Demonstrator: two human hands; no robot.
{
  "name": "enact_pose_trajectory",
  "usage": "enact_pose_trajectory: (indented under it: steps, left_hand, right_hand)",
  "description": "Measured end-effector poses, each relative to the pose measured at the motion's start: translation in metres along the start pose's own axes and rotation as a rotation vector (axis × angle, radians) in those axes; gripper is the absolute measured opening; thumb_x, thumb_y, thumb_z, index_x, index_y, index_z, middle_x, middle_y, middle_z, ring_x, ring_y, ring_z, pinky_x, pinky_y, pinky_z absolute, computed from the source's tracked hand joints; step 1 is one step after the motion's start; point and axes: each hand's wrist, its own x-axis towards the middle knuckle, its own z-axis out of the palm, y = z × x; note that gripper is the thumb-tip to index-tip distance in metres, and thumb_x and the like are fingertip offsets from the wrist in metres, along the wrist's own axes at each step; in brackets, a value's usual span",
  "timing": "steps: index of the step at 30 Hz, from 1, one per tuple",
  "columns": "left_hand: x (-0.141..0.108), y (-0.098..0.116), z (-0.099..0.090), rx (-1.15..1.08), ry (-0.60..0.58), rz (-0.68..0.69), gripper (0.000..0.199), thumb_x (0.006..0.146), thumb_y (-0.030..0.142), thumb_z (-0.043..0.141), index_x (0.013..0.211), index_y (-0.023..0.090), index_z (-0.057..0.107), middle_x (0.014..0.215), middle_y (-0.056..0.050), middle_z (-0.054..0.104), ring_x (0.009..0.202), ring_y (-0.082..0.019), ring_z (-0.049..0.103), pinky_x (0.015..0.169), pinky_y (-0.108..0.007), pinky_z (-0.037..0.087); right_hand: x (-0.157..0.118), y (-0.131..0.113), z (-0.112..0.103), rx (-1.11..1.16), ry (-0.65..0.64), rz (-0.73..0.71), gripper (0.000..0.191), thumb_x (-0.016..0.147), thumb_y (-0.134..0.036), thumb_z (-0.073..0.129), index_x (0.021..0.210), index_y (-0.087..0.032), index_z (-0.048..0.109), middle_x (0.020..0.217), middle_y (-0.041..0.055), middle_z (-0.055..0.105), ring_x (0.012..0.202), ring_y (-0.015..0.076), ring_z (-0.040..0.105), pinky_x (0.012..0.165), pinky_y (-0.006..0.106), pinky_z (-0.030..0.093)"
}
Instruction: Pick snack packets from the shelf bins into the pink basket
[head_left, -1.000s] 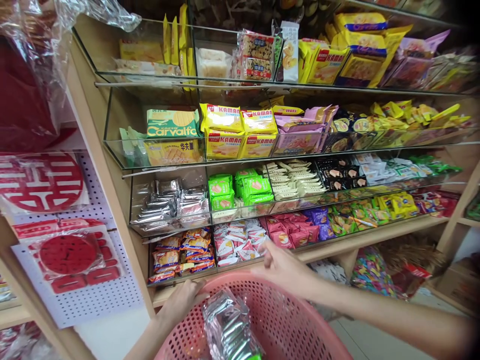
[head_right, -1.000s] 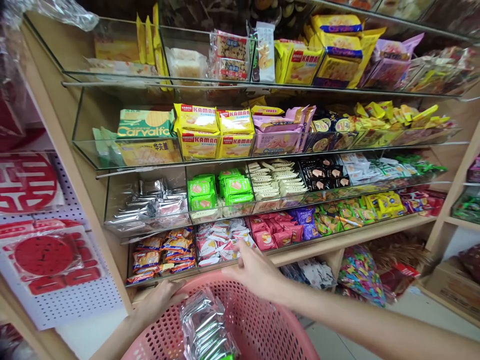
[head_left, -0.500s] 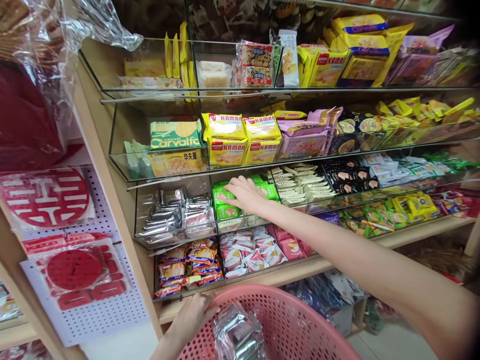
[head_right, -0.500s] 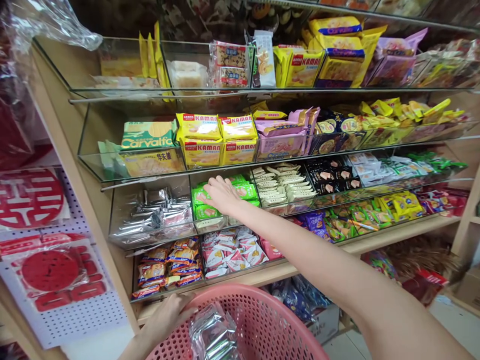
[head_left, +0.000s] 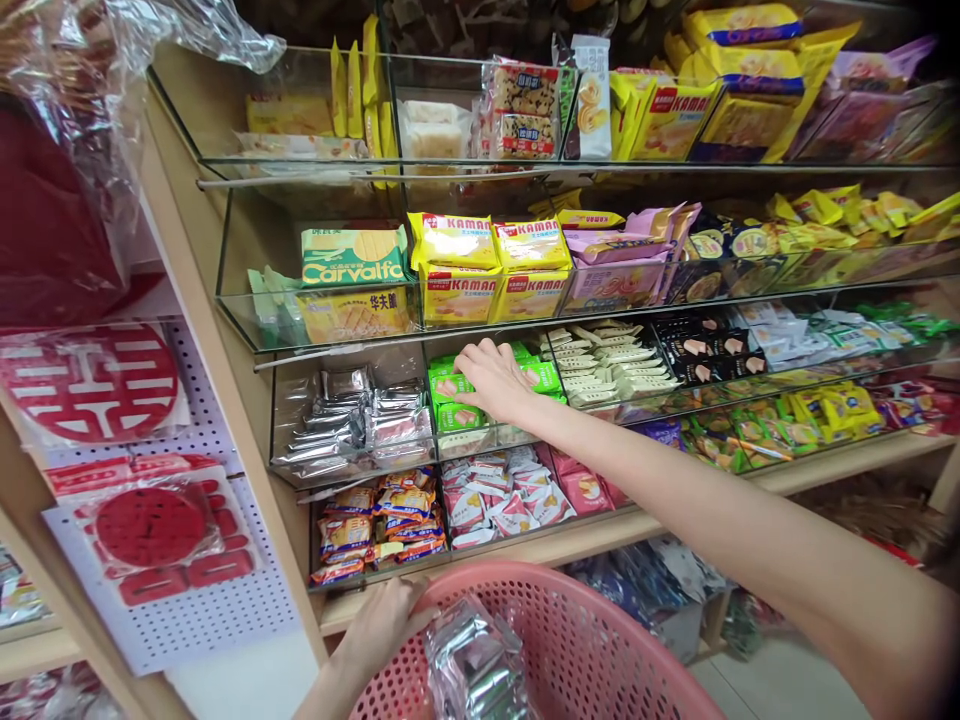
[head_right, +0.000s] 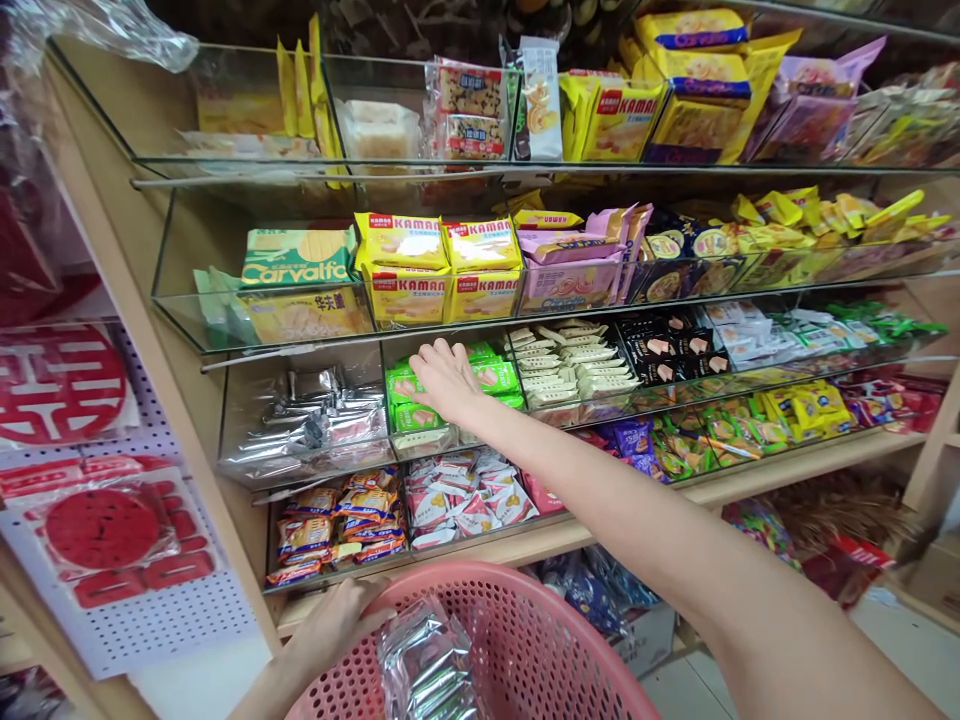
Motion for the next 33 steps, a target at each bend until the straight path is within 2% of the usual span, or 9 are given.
enact_pose_trajectory:
  steps: [5, 10, 18, 21, 24, 27, 30, 31, 33]
  left_hand:
    - [-0.001, -0.001, 0.001, 0.016, 0.007, -0.008, 0.034, 0.091, 0.042, 0.037, 0.101, 0.020, 0.060, 0.090, -0.010, 0.068, 0.087, -0.027, 0.065, 0.067, -0.029, 0.043]
    - [-0.001, -0.001, 0.001, 0.023, 0.004, -0.007, 0.032, 0.091, 0.042, 0.041, 0.104, 0.020, 0.060, 0.090, -0.009, 0.068, 0.090, -0.028, 0.065, 0.070, -0.030, 0.044]
    - [-0.002, 0.000, 0.000, 0.019, 0.004, 0.005, 0.030, 0.091, 0.039, 0.041, 0.105, 0.020, 0.060, 0.092, -0.009, 0.069, 0.091, -0.026, 0.065, 0.071, -0.028, 0.044]
    - [-0.003, 0.001, -0.001, 0.035, 0.006, 0.006, 0.030, 0.091, 0.038, 0.041, 0.107, 0.019, 0.059, 0.092, -0.009, 0.069, 0.091, -0.026, 0.065, 0.070, -0.028, 0.044]
    - [-0.004, 0.001, -0.002, 0.032, 0.000, 0.011, 0.030, 0.092, 0.038, 0.040, 0.105, 0.019, 0.059, 0.092, -0.009, 0.070, 0.090, -0.026, 0.066, 0.070, -0.028, 0.043]
    - [-0.005, 0.001, -0.004, 0.026, -0.003, 0.016, 0.032, 0.092, 0.040, 0.037, 0.106, 0.019, 0.058, 0.093, -0.009, 0.070, 0.091, -0.025, 0.066, 0.070, -0.027, 0.043]
    - [-0.005, 0.001, -0.004, 0.031, -0.006, 0.020, 0.034, 0.093, 0.039, 0.035, 0.107, 0.019, 0.058, 0.093, -0.010, 0.070, 0.090, -0.025, 0.066, 0.069, -0.027, 0.043]
    - [-0.005, 0.002, -0.004, 0.035, -0.009, 0.021, 0.034, 0.094, 0.039, 0.034, 0.106, 0.019, 0.058, 0.093, -0.010, 0.070, 0.089, -0.025, 0.066, 0.068, -0.027, 0.043]
    - [-0.005, 0.002, -0.004, 0.042, -0.015, 0.025, 0.035, 0.094, 0.040, 0.033, 0.106, 0.018, 0.058, 0.092, -0.010, 0.069, 0.089, -0.026, 0.066, 0.068, -0.028, 0.043]
  right_hand:
    - [-0.001, 0.001, 0.000, 0.027, 0.020, -0.012, 0.026, 0.089, -0.040, 0.051, 0.095, -0.016, 0.056, 0.092, 0.0066, 0.062, 0.093, 0.0246, 0.044, 0.073, 0.035, 0.022]
    - [-0.003, 0.004, 0.004, 0.055, 0.041, -0.061, 0.026, 0.086, -0.035, 0.059, 0.104, -0.016, 0.056, 0.098, 0.0062, 0.061, 0.095, 0.0237, 0.043, 0.076, 0.035, 0.019]
    - [-0.003, 0.008, 0.006, 0.127, -0.001, -0.044, 0.023, 0.086, -0.036, 0.057, 0.101, -0.019, 0.061, 0.100, 0.0069, 0.059, 0.097, 0.0236, 0.040, 0.076, 0.035, 0.018]
    - [-0.003, 0.010, 0.001, 0.208, 0.029, -0.010, 0.021, 0.086, -0.035, 0.058, 0.099, -0.019, 0.060, 0.102, 0.0060, 0.059, 0.099, 0.0231, 0.041, 0.078, 0.035, 0.020]
    - [-0.011, 0.011, -0.015, 0.285, 0.086, 0.001, 0.017, 0.086, -0.033, 0.057, 0.098, -0.020, 0.058, 0.103, 0.0053, 0.060, 0.101, 0.0228, 0.042, 0.080, 0.035, 0.022]
    - [-0.035, 0.004, -0.039, 0.400, 0.145, 0.007, 0.014, 0.087, -0.030, 0.056, 0.096, -0.019, 0.056, 0.102, 0.0046, 0.060, 0.102, 0.0220, 0.043, 0.084, 0.036, 0.025]
    - [-0.079, -0.014, -0.057, 0.650, 0.129, 0.043, 0.016, 0.088, -0.032, 0.053, 0.099, -0.019, 0.054, 0.103, 0.0042, 0.060, 0.100, 0.0193, 0.048, 0.086, 0.035, 0.032]
    - [-0.098, -0.022, -0.059, 0.771, 0.071, 0.082, 0.018, 0.089, -0.034, 0.052, 0.099, -0.019, 0.053, 0.101, 0.0038, 0.059, 0.096, 0.0180, 0.050, 0.084, 0.034, 0.036]
    - [-0.138, -0.040, -0.052, 1.052, -0.171, 0.226, 0.024, 0.088, -0.042, 0.051, 0.097, -0.020, 0.052, 0.095, 0.0023, 0.059, 0.083, 0.0150, 0.055, 0.073, 0.031, 0.043]
